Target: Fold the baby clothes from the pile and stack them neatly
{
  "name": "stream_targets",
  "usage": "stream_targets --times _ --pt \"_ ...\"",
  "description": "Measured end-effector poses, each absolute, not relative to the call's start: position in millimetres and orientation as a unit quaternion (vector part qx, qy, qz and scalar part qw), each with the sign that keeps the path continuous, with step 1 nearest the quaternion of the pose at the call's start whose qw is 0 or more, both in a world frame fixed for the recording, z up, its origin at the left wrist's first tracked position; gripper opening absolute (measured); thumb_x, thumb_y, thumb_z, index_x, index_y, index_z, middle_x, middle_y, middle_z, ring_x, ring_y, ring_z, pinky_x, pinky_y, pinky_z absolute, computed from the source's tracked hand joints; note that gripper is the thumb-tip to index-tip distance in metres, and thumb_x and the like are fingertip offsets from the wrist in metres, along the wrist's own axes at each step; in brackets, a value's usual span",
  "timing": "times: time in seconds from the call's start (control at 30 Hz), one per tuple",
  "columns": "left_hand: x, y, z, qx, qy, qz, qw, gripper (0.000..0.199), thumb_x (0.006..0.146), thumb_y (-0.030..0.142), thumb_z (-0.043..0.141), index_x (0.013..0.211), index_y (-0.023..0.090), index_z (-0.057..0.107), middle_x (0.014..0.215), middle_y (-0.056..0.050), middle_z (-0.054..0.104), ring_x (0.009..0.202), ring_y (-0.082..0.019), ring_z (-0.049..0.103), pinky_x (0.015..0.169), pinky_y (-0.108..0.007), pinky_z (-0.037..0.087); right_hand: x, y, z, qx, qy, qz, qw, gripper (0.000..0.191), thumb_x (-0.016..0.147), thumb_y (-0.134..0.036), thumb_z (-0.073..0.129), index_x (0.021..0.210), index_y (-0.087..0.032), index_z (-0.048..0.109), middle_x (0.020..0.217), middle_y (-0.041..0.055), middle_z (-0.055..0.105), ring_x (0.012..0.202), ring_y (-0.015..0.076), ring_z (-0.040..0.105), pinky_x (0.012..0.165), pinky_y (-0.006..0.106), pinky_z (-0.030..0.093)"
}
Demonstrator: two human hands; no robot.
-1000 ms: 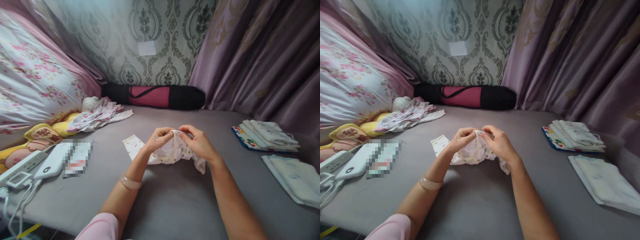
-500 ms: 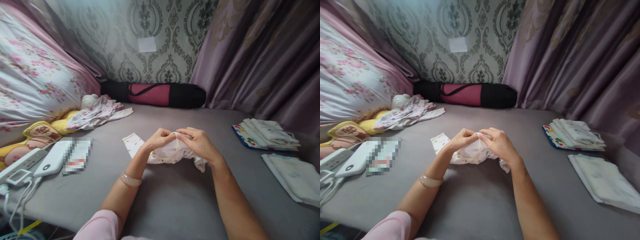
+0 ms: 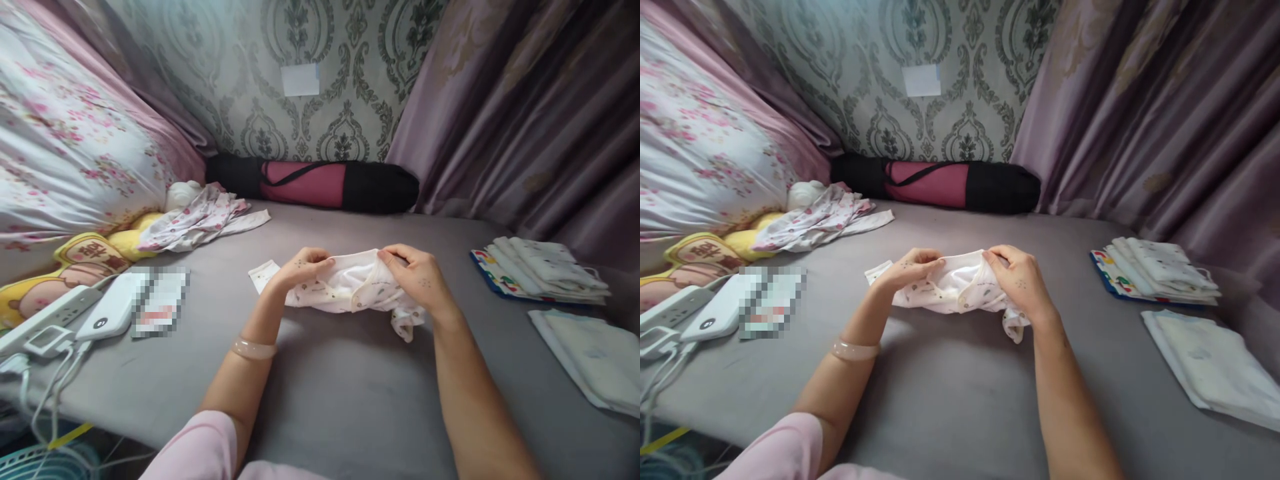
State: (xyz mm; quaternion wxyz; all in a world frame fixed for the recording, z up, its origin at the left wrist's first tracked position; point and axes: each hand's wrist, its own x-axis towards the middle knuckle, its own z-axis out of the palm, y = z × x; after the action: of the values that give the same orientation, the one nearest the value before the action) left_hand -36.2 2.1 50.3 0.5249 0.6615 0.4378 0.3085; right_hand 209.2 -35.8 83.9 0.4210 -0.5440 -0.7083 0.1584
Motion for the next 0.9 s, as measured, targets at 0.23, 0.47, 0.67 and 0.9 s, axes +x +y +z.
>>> stream_targets --times 0.23,0.47,0.67,0.9 --pt "-62.2 4.3 54.8 0.647 0.454 0.294 0.537 0.049 0.082 0.06 0.057 0.091 0.015 0.073 0.081 -0.004 0.07 0.075 -0.017 0.061 0.063 -0.023 0.043 226.4 -27.8 79.2 -0.567 -0.684 0.16 0.431 0.032 0.084 -0.047 0.057 0.09 -0.02 0.074 0.091 0.0051 0.074 0.085 0.0224 0.065 0.077 0.031 0.047" --pt "-79.6 7.9 46.1 0.611 0.388 0.288 0.627 0.047 0.067 0.035 0.079 0.109 0.016 0.066 0.093 -0.006 0.07 0.083 -0.017 0.064 0.073 -0.026 0.048 235.2 -21.4 72.0 -0.574 -0.667 0.168 0.445 0.033 0.084 -0.047 0.058 0.089 -0.018 0.073 0.09 0.0059 0.074 0.086 0.023 0.065 0.077 0.032 0.048" --pt "-80.3 6.4 47.6 0.622 0.36 0.324 0.615 0.058 0.069 0.03 0.077 0.124 0.023 0.058 0.084 0.001 0.064 0.073 -0.011 0.059 0.066 -0.022 0.044 238.6 -16.5 65.9 -0.577 -0.662 0.171 0.447 0.033 0.083 -0.047 0.058 0.087 -0.018 0.073 0.089 0.0061 0.074 0.085 0.0231 0.065 0.078 0.032 0.048" --pt "-70.8 5.4 48.7 0.632 0.391 0.344 0.573 0.039 0.078 0.045 0.066 0.105 0.016 0.068 0.094 -0.005 0.066 0.078 -0.014 0.058 0.065 -0.023 0.045 243.2 -11.8 59.1 -0.578 -0.658 0.173 0.451 0.035 0.082 -0.049 0.058 0.087 -0.017 0.073 0.089 0.0065 0.074 0.084 0.0232 0.065 0.078 0.033 0.048"
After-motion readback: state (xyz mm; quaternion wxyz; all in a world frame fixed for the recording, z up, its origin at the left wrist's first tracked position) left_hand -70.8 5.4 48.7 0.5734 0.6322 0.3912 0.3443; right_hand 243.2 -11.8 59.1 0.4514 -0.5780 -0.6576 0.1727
